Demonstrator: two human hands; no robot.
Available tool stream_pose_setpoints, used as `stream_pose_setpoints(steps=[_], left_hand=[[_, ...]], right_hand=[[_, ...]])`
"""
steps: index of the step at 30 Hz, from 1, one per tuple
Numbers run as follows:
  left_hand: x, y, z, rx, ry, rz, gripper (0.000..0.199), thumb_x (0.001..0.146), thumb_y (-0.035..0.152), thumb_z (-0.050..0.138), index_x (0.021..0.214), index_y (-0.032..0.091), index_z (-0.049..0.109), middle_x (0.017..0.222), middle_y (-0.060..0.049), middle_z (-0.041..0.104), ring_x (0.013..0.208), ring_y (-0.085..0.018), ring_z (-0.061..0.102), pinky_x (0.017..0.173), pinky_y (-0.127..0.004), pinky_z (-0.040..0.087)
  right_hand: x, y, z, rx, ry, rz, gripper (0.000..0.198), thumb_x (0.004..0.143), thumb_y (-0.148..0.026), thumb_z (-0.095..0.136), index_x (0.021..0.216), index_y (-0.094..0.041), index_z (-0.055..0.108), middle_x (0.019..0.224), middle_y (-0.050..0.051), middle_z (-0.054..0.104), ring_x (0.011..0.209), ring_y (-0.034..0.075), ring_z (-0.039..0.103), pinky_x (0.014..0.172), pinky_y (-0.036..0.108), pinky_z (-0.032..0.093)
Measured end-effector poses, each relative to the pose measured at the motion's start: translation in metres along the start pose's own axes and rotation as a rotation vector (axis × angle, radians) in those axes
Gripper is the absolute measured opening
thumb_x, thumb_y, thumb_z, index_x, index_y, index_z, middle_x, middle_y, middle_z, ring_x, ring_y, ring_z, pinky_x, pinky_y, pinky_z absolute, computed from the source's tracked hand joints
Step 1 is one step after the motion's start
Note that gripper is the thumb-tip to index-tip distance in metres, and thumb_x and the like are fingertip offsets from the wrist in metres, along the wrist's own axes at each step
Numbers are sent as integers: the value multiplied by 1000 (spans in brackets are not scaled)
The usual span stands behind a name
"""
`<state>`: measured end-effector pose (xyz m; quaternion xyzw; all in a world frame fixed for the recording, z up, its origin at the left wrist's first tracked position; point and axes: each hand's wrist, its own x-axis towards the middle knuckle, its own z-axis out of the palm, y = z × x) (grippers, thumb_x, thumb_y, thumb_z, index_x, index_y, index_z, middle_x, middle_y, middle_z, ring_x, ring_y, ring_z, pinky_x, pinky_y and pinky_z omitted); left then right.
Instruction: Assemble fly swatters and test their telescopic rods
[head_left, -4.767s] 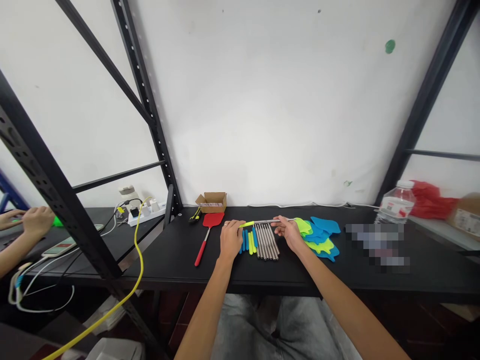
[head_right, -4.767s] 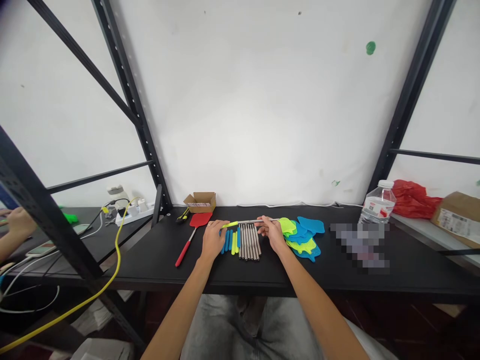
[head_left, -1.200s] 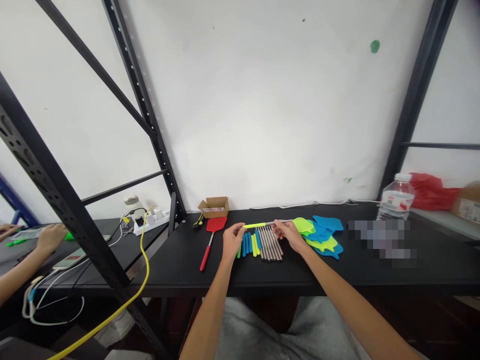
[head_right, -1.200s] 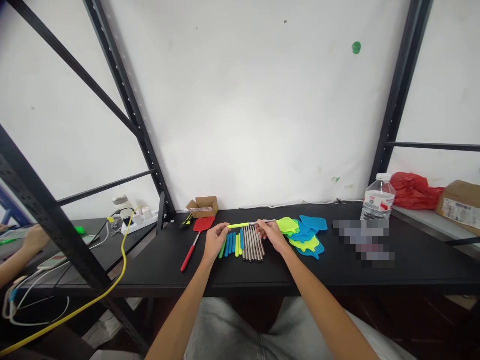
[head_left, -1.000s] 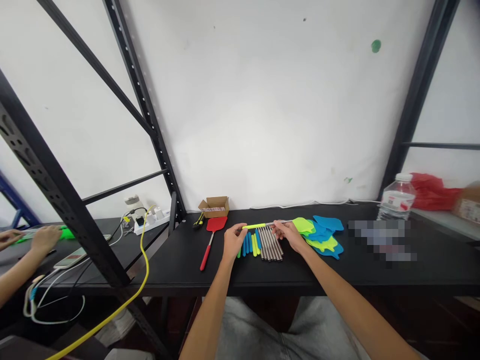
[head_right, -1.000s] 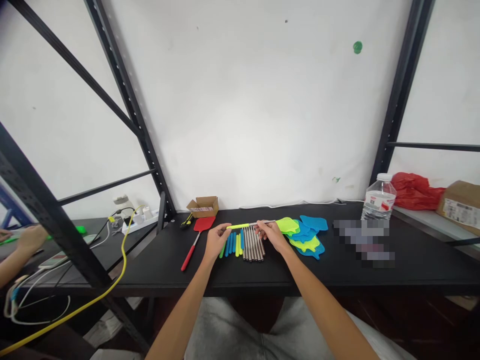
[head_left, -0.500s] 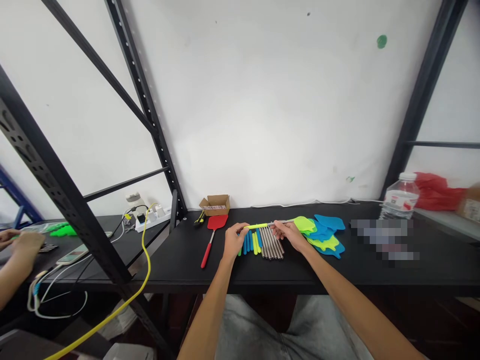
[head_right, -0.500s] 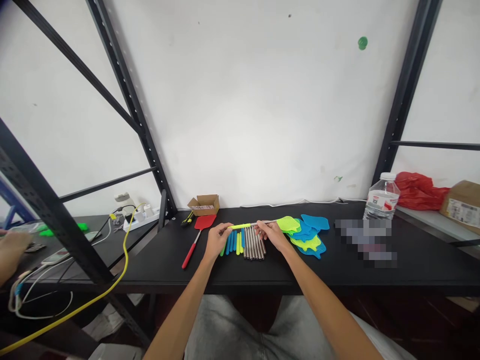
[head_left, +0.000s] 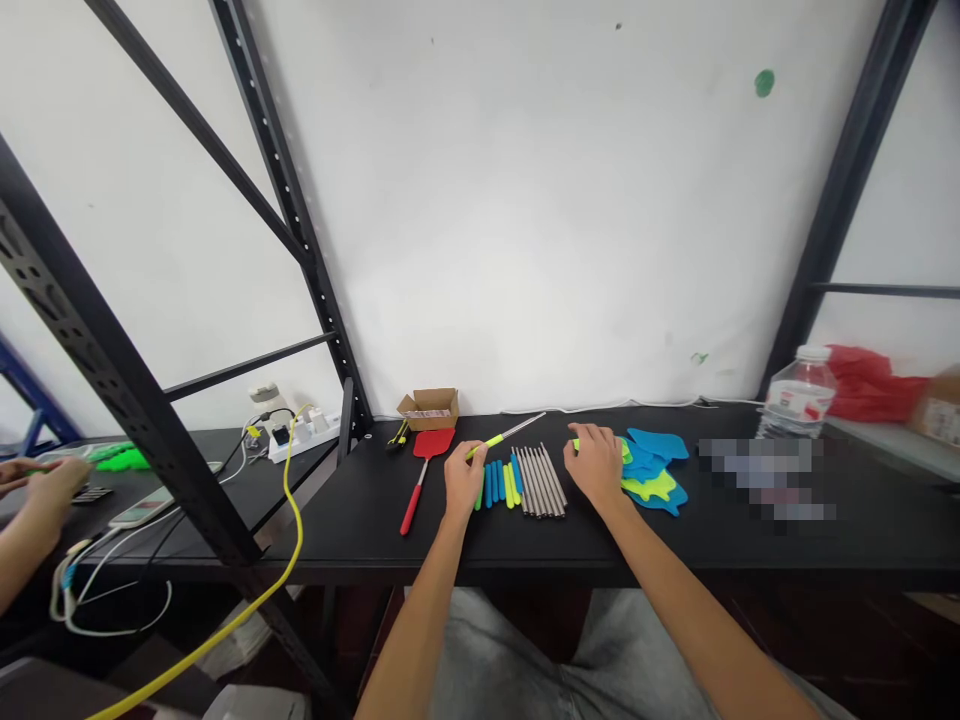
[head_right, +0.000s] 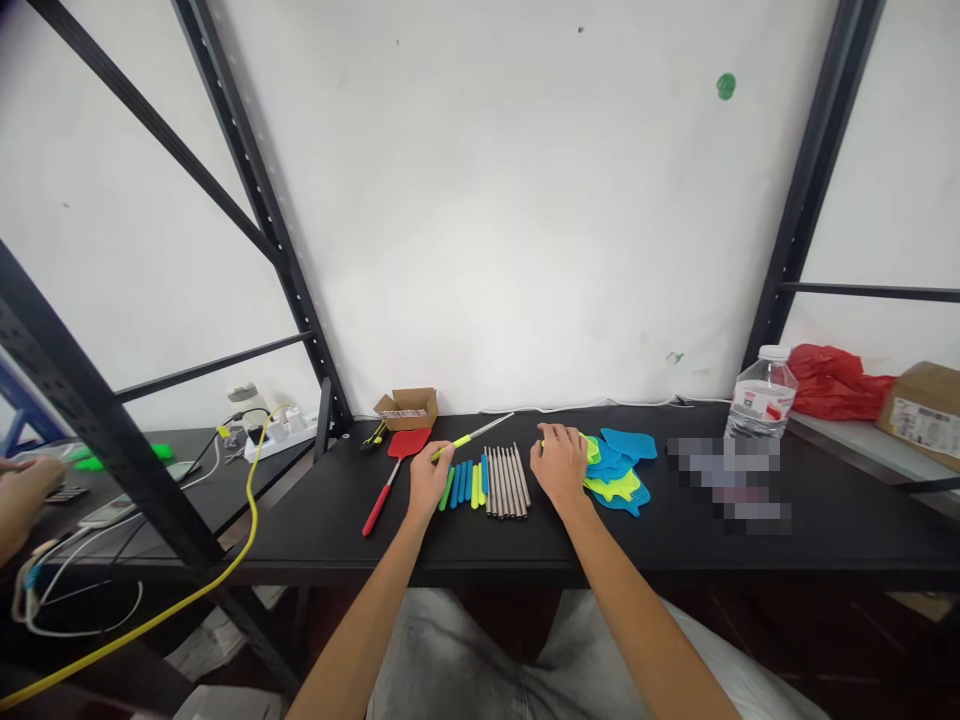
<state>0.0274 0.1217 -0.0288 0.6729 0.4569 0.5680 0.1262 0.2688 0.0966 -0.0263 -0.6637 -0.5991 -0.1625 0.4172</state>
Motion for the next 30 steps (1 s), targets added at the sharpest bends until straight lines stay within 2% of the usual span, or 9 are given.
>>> stream_pose_setpoints(steps=[4,7,10,13,18,23,30], left_hand=[[0,-1,1,7,11,-11,31,90,41,51,91,17,70,82,-4,68,72,-16,61,68,-26,44],[0,-2,2,-1,10,-19,31,89,42,51,91,17,70,83,-4,69,74,-17,61,69,-26,45],[-1,-2,2,-2,7,-25,32,89,42,51,91,17,70,84,-4,69,75,-17,62,70,-26,45],[-1,-1,1,-2,2,-25,32,90,42,51,92,17,70,85,-4,69,75,-17,62,70,-26,45],[0,0,0,3,1,-29,32,90,43,51,92,17,71,85,-5,70,75,-17,63,70,-27,45],[0,1,0,16,4,-40,34,90,44,50,92,17,71,83,-5,70,75,-18,63,71,-27,46],[-1,1,-1,9,6,-37,34,90,44,50,92,17,71,85,-5,71,76,-18,63,70,-27,45]], right_hand=[[-3,7,6,-239,-134,101,45,82,-28,55,124,-13,60,124,17,59,117,34,46,97,45,28],[-5,9,9,-290,-264,134,43,84,-29,53,123,-13,61,120,18,61,113,33,50,91,43,31],[-5,10,9,-308,-290,108,33,86,-25,50,111,-13,67,111,18,64,107,32,53,88,41,32],[-4,12,10,-296,-271,72,29,86,-19,48,103,-13,70,106,18,67,103,32,56,85,42,33],[-3,15,14,-252,-196,37,34,86,-14,46,113,-16,67,101,16,70,99,32,59,81,41,34],[1,15,9,-150,-105,18,33,91,-17,43,115,-18,66,97,15,71,91,29,61,80,39,33],[7,32,6,-20,83,108,36,97,-22,35,116,-17,65,102,12,69,93,27,56,80,37,33]])
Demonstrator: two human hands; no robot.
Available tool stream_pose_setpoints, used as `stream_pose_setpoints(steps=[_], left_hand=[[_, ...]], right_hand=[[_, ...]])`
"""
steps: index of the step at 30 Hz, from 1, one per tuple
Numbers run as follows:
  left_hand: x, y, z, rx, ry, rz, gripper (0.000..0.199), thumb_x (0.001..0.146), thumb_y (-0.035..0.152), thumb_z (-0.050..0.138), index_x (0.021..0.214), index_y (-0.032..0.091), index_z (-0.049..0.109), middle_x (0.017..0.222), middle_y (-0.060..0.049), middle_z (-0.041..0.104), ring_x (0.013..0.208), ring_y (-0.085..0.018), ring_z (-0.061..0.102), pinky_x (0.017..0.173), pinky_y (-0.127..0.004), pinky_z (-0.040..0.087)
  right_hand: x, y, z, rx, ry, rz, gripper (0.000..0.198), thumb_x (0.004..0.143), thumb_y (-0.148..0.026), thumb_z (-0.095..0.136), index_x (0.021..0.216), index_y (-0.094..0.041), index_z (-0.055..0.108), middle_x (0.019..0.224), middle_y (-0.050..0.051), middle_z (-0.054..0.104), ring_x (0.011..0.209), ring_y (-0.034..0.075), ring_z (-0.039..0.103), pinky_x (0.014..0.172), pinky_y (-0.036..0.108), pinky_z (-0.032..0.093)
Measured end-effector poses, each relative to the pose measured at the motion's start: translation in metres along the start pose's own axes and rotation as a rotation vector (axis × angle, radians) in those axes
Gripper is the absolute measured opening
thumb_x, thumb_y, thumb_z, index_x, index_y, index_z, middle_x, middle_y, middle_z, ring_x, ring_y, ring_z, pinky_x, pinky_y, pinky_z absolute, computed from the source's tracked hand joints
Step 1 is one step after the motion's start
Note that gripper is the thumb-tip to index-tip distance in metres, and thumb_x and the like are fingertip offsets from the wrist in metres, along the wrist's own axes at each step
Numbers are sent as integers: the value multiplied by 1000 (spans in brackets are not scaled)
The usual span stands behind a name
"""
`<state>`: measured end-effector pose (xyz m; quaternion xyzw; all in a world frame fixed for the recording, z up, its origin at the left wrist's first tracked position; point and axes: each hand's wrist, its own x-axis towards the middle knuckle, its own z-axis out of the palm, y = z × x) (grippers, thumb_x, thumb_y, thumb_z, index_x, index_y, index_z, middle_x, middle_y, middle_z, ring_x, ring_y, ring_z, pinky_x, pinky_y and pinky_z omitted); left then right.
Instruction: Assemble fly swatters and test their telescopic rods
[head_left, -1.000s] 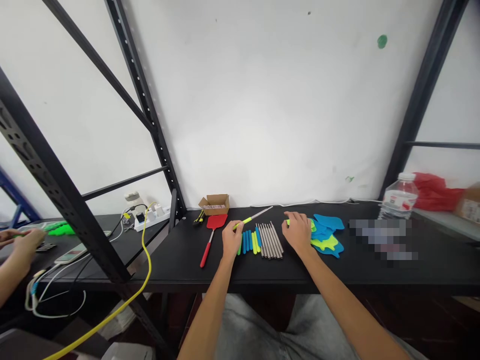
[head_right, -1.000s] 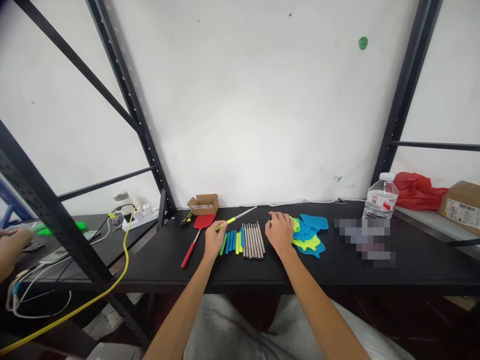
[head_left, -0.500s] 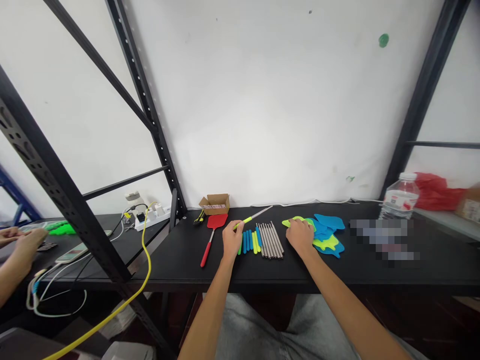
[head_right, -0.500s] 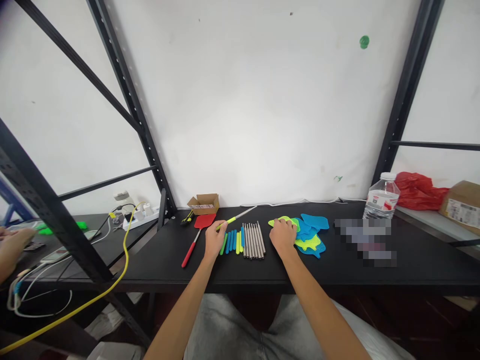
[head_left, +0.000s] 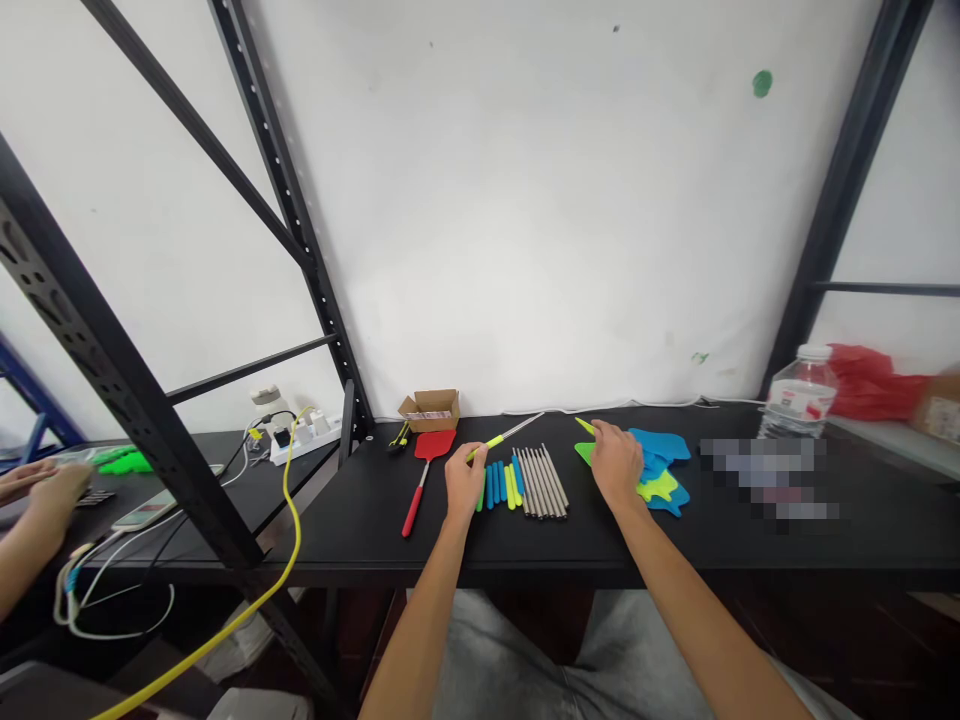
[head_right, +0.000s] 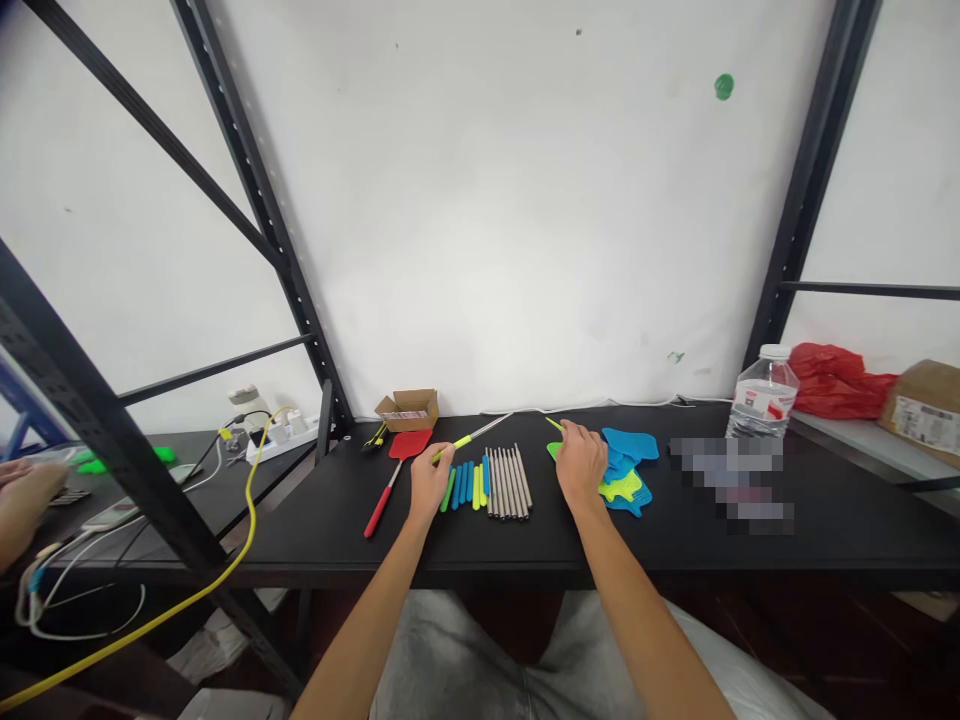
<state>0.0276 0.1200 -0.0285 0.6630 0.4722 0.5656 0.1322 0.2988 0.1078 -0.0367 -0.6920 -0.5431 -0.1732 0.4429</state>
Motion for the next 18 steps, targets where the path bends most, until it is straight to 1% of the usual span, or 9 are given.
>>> stream_pose_setpoints(steps=[5,9,11,13,15,18], left_hand=[[1,0,0,5,5,-10,34,89,43,51,92,17,71,86,-5,71,76,-18,64,70,-27,46],[1,0,0,3,-5,-17,34,89,44,51,93,17,71,85,-5,71,76,-18,63,70,-27,46],[1,0,0,4,-8,-13,34,89,43,51,92,17,71,85,-5,71,76,-18,63,70,-27,46],[1,0,0,5,-5,-12,34,89,44,51,92,17,71,84,-5,71,75,-18,63,70,-27,46],[1,-1,0,4,-4,-13,34,89,44,50,91,17,71,84,-5,70,75,-18,63,70,-28,47],[1,-2,1,2,-8,-7,34,89,45,50,92,17,71,84,-5,70,76,-18,64,70,-27,47]], right_hand=[[2,7,0,39,35,40,34,96,-24,36,109,-16,67,100,12,64,91,25,51,81,36,34],[6,12,-3,107,200,178,38,97,-33,35,107,-17,67,100,14,55,92,27,48,77,36,37],[8,15,-6,123,286,232,41,97,-36,33,106,-15,67,98,15,52,92,28,48,78,39,37],[10,17,-9,130,353,253,44,97,-40,32,105,-15,67,95,15,52,91,29,48,81,41,36],[11,16,-12,142,396,273,48,97,-44,30,105,-15,67,94,15,54,89,29,50,80,40,36],[11,11,-17,229,381,265,51,97,-49,29,105,-14,66,92,15,60,84,27,54,73,35,37]])
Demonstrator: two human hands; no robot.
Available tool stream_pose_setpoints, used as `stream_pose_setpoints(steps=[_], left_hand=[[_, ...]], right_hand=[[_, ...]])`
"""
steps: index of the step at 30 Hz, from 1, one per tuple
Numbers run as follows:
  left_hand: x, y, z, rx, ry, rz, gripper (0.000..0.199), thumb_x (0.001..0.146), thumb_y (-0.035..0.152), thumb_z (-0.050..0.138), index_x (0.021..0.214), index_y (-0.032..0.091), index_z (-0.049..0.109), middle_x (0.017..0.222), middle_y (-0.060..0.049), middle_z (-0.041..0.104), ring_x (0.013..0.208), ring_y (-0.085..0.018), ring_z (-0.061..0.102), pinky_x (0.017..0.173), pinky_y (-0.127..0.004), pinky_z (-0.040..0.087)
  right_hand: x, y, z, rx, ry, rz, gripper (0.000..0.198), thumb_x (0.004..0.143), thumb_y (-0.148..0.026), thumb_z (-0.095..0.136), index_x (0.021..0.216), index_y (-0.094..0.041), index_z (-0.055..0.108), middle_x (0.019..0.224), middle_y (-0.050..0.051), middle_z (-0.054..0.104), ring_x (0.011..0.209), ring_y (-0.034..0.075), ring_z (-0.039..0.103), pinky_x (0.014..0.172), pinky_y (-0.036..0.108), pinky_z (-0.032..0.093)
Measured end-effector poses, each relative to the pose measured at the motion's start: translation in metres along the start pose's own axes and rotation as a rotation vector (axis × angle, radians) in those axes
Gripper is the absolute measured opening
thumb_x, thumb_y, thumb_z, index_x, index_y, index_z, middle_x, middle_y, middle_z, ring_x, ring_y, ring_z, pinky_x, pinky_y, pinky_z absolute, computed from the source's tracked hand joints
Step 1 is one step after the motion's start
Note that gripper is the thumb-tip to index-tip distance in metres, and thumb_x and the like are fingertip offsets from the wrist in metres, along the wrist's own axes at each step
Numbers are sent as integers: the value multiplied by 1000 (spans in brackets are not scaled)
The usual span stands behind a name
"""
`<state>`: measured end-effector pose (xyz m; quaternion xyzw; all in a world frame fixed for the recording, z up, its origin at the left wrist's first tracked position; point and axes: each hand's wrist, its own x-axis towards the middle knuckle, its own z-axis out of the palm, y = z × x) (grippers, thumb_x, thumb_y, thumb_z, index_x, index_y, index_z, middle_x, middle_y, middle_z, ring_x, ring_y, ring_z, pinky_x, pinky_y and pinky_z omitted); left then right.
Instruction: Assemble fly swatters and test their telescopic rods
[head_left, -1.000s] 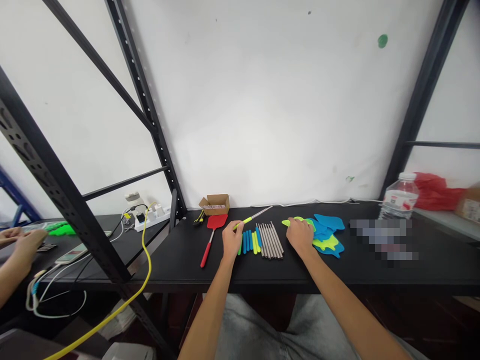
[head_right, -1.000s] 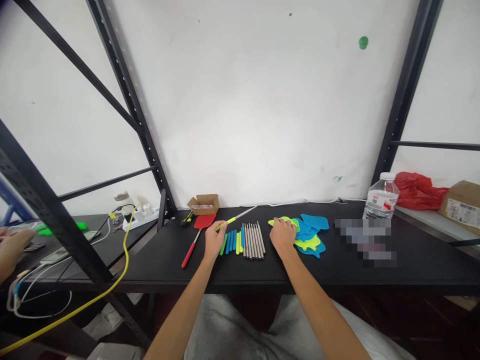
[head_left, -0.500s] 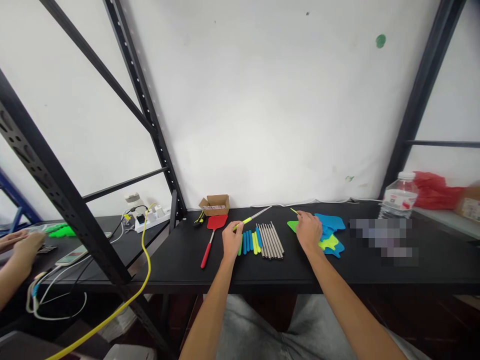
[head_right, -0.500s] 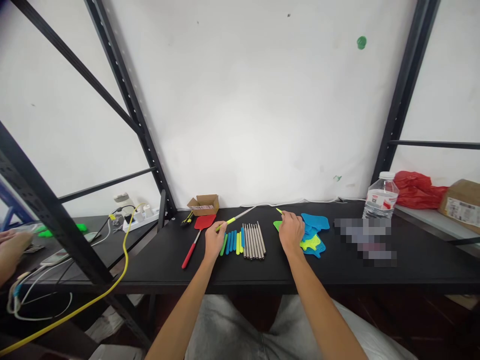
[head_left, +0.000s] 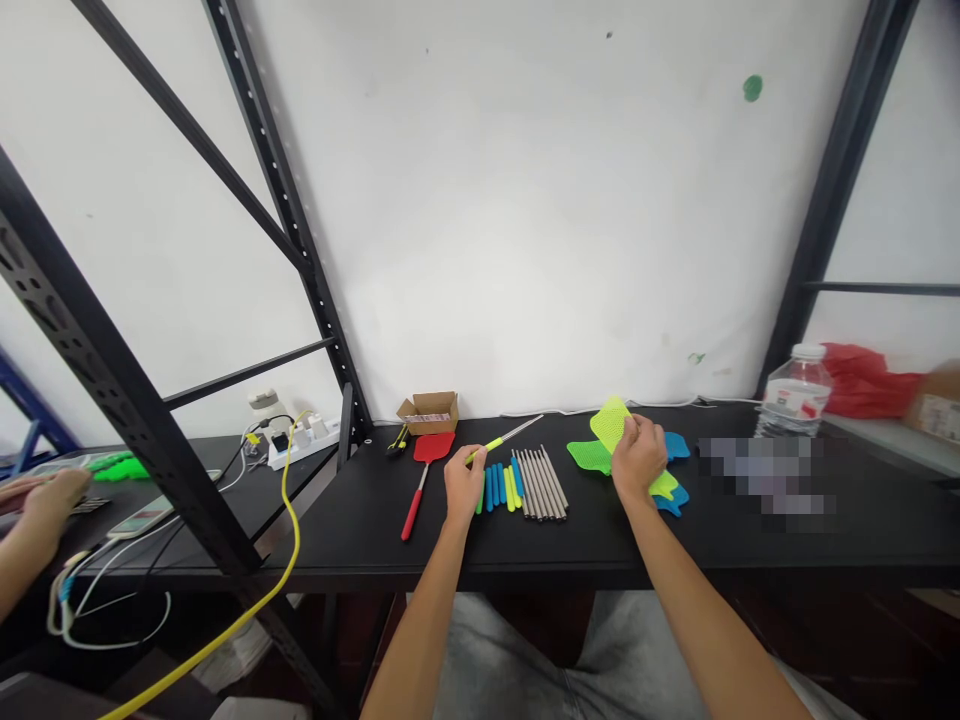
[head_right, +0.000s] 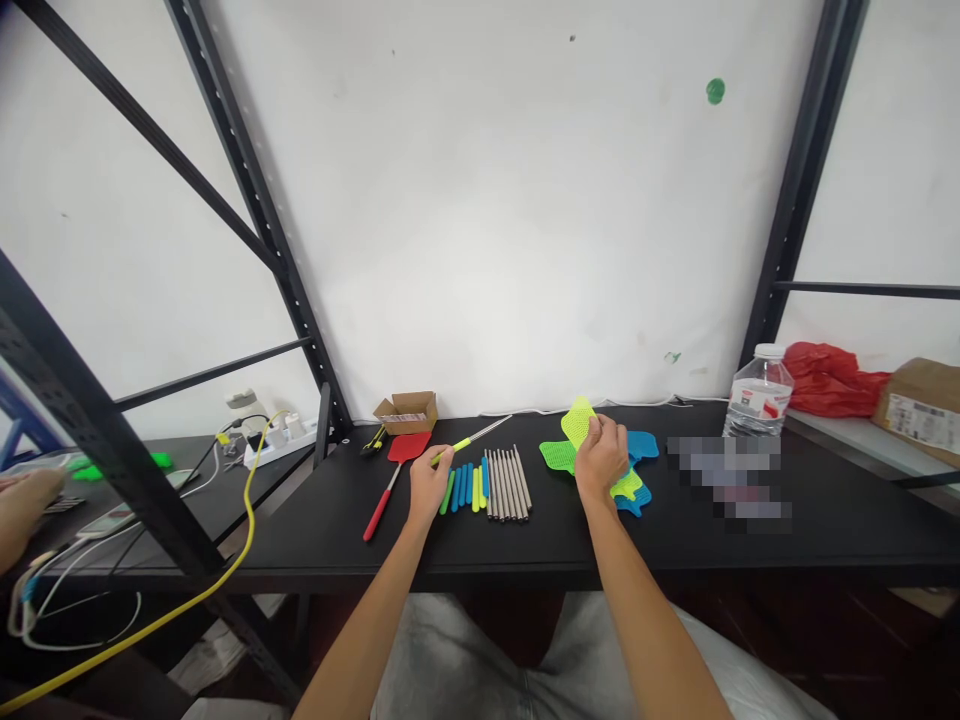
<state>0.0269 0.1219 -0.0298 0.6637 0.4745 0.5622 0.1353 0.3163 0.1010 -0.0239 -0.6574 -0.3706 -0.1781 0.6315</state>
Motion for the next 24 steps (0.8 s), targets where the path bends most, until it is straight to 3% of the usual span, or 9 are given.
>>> stream_pose_setpoints(steps=[5,12,17,20,24], left_hand=[[0,-2,0,4,5,3,35,89,44,50,93,17,72,84,-5,71,75,-18,63,69,-27,46],[0,-4,2,4,13,7,33,89,43,51,91,17,72,83,-5,71,73,-17,63,66,-26,45],[0,-5,2,-5,9,8,33,89,43,51,91,18,72,84,-4,71,72,-17,63,66,-26,45],[0,-4,1,-17,8,14,32,88,42,51,91,17,72,83,-4,71,74,-17,63,67,-26,45],[0,-2,0,-26,9,10,33,89,43,51,89,17,72,81,-4,70,74,-17,62,67,-26,45]], right_hand=[[-8,-14,-1,254,-199,59,51,93,-58,37,97,-15,64,77,9,64,69,23,56,62,31,37],[-20,-22,10,638,-446,297,58,76,-64,61,107,-16,58,88,10,70,54,17,60,48,28,42],[-21,-16,22,961,-500,512,58,63,-56,78,105,-19,61,95,10,71,60,20,67,41,25,41],[-19,-15,25,1078,-488,593,49,63,-49,81,98,-21,62,98,8,71,70,22,71,47,26,50],[-21,-19,27,1172,-603,623,41,65,-43,81,97,-24,62,98,5,72,83,25,73,57,29,57]])
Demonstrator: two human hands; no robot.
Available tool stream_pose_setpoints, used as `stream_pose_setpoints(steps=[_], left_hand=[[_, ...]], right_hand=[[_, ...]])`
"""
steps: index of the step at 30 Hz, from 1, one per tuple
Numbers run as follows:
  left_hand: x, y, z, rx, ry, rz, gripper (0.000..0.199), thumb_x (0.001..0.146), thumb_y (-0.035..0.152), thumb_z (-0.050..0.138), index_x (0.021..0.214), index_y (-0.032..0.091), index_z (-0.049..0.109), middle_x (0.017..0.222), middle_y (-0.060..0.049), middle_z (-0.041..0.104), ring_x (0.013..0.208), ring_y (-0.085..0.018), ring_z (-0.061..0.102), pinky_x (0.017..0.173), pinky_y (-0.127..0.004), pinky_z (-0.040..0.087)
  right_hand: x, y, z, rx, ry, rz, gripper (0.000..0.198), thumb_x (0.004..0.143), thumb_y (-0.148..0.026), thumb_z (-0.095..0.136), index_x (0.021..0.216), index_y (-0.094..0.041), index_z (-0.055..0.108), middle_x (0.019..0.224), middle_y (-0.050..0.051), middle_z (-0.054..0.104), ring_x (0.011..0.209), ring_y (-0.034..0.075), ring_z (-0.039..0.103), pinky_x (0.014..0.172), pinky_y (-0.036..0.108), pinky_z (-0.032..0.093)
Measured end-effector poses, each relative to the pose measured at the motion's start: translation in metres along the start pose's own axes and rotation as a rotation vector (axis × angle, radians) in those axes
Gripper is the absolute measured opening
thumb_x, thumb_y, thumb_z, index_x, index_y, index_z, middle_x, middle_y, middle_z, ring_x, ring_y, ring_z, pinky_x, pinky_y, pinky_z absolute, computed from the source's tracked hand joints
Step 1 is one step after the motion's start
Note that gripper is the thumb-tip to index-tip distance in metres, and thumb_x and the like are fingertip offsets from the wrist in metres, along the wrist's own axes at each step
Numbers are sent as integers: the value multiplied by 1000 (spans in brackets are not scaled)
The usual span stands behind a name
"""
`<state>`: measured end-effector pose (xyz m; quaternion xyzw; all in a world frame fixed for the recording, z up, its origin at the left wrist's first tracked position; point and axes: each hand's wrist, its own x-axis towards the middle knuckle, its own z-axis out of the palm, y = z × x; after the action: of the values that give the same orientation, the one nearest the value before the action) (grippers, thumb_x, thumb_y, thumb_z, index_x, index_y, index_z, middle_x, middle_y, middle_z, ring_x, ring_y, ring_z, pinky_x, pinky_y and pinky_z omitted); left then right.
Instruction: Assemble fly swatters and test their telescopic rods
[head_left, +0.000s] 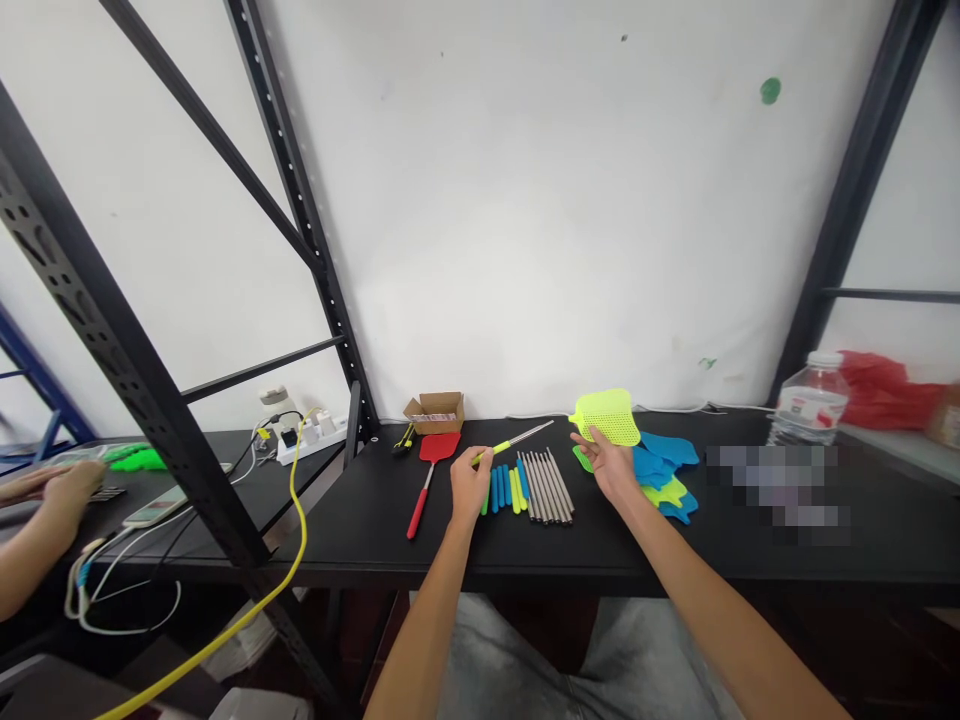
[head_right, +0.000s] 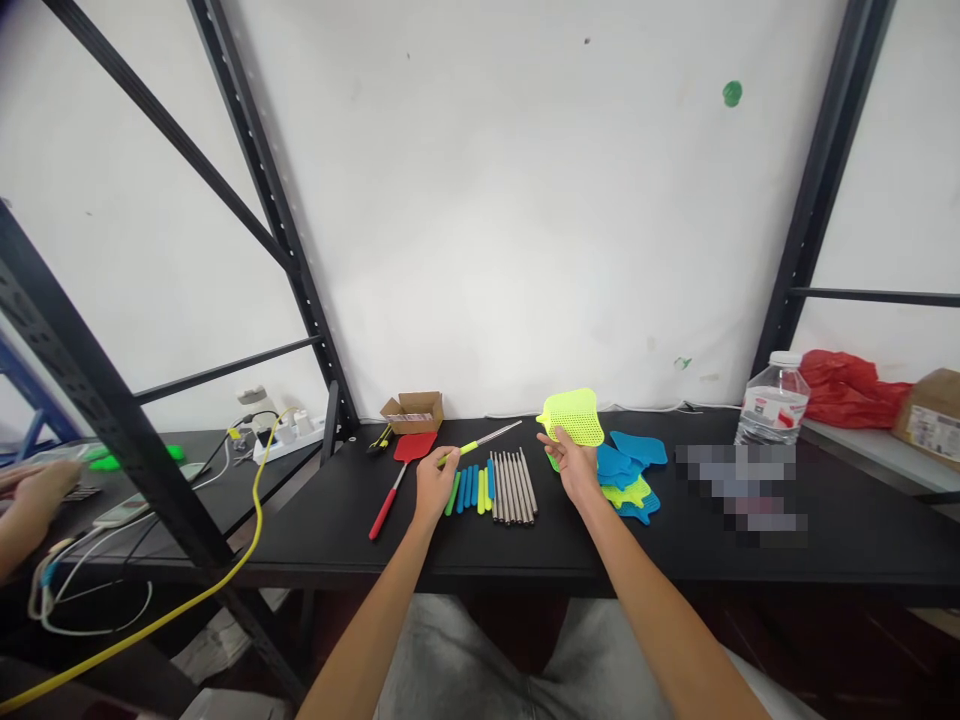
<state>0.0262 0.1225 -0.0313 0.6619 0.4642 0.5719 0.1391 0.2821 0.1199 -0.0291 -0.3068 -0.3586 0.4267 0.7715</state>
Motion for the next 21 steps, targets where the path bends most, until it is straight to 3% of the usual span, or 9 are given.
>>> stream_pose_setpoints(steps=[8,13,21], left_hand=[[0,2,0,-13,7,-27,34,88,44,51,83,16,71,74,-2,67,70,-16,61,65,-25,43],[0,2,0,-32,20,-75,32,85,42,53,81,16,71,76,-2,68,71,-16,61,68,-25,43],[0,9,-2,-33,21,-96,30,83,41,54,79,16,71,78,-4,69,74,-17,62,71,-26,44]], right_hand=[[-10,17,9,33,-117,201,30,69,-35,81,90,-21,65,96,6,73,76,25,74,54,28,57],[-12,15,8,115,-65,284,23,70,-28,80,85,-20,64,93,4,74,65,17,72,50,22,55],[-11,12,5,207,-7,299,16,77,-24,75,90,-21,66,97,3,74,64,13,70,51,20,54]])
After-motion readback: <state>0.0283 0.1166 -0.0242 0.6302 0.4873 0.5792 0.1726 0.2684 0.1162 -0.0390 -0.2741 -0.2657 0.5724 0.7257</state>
